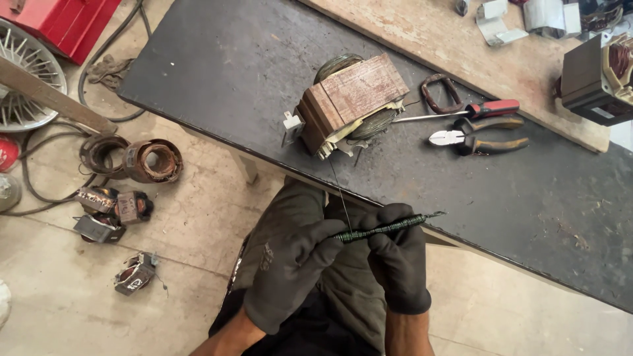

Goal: Repairing an electronic component by inspecting and manipulating a wire bundle on a workbench.

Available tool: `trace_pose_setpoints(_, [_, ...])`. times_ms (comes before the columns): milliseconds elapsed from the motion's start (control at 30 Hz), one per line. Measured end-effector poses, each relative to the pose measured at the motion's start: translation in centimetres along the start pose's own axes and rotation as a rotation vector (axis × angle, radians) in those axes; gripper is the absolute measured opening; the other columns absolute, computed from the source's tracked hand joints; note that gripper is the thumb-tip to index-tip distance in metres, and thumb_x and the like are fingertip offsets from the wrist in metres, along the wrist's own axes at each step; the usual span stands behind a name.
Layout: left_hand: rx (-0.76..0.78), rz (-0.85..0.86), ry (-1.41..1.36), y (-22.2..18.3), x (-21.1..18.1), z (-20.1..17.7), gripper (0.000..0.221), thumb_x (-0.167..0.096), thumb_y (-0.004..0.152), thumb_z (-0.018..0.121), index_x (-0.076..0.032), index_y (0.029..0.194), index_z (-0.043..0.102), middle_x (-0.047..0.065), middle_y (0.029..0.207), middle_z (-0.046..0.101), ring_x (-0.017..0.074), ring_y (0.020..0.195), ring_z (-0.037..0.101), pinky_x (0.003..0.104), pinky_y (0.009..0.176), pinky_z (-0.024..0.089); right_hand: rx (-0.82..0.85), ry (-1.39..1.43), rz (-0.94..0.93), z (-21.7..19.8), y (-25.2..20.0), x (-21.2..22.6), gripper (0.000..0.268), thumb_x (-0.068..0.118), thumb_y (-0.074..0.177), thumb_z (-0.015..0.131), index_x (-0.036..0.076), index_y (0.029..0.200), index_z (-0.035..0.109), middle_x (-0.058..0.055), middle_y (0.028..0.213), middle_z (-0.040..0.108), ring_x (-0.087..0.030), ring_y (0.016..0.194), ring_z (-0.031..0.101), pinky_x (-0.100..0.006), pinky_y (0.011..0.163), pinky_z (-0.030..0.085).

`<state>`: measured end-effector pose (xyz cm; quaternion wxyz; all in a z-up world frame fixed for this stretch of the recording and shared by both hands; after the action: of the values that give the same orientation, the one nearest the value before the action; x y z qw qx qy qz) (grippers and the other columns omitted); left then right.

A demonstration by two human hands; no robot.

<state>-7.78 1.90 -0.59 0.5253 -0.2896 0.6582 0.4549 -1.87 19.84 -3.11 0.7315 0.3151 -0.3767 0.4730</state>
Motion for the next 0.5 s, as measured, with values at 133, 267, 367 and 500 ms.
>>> trace_pose_setpoints(133, [-0.005,0.011,0.072,0.1,-0.5,-0.3,0.026,-0.017,0.099,0.067,-0.006,0.122,0.07,0.007,0.112,0.075,0.0192,0.105,0.073,0.031,0.097,0.058,0.013,0.021,0.031,0.0,-0.1,0.1,0.038,0.013,0.093,0.081,0.004,0.12,0.056,-0.013,0.11,0.072,-0.024,0.102,0.069,-0.038,0.09,0.057])
trace_pose_setpoints(267, [0.085,0.029,0.18,0.0,0.1,-0.2,0.03,-0.024,0.102,0.063,-0.007,0.126,0.068,0.008,0.12,0.077,0.0235,0.109,0.075,0.034,0.097,0.058,-0.014,-0.042,0.023,0.2,-0.2,0.1,0.031,0.013,0.095,0.077,0.005,0.118,0.058,-0.016,0.114,0.068,-0.024,0.105,0.065,-0.035,0.091,0.052])
trace_pose_setpoints(367, [0.119,0.098,0.255,0.1,0.5,-0.2,0.03,-0.023,0.103,0.061,-0.007,0.128,0.066,0.008,0.121,0.076,0.0248,0.108,0.074,0.036,0.097,0.057,-0.039,-0.102,0.025,0.6,0.3,0.3,0.031,0.023,0.094,0.079,0.006,0.111,0.059,-0.013,0.105,0.065,-0.019,0.092,0.058,-0.031,0.081,0.046])
trace_pose_setpoints(500, [0.127,0.166,0.339,0.4,0.8,-0.2,0.028,-0.018,0.102,0.063,-0.011,0.128,0.068,0.007,0.12,0.072,0.0246,0.108,0.071,0.036,0.097,0.056,-0.036,-0.078,-0.016,1.3,0.7,0.6,0.024,0.016,0.094,0.078,0.006,0.106,0.059,-0.013,0.105,0.066,-0.026,0.102,0.065,-0.036,0.089,0.051])
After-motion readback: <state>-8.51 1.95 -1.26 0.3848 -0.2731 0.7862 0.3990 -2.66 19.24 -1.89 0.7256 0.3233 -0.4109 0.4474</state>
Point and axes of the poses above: each hand's wrist, its own y-axis towards the middle knuckle, its own z-axis out of the palm, x = y × z, the point moved 2 cm from there along y, towards the middle knuckle
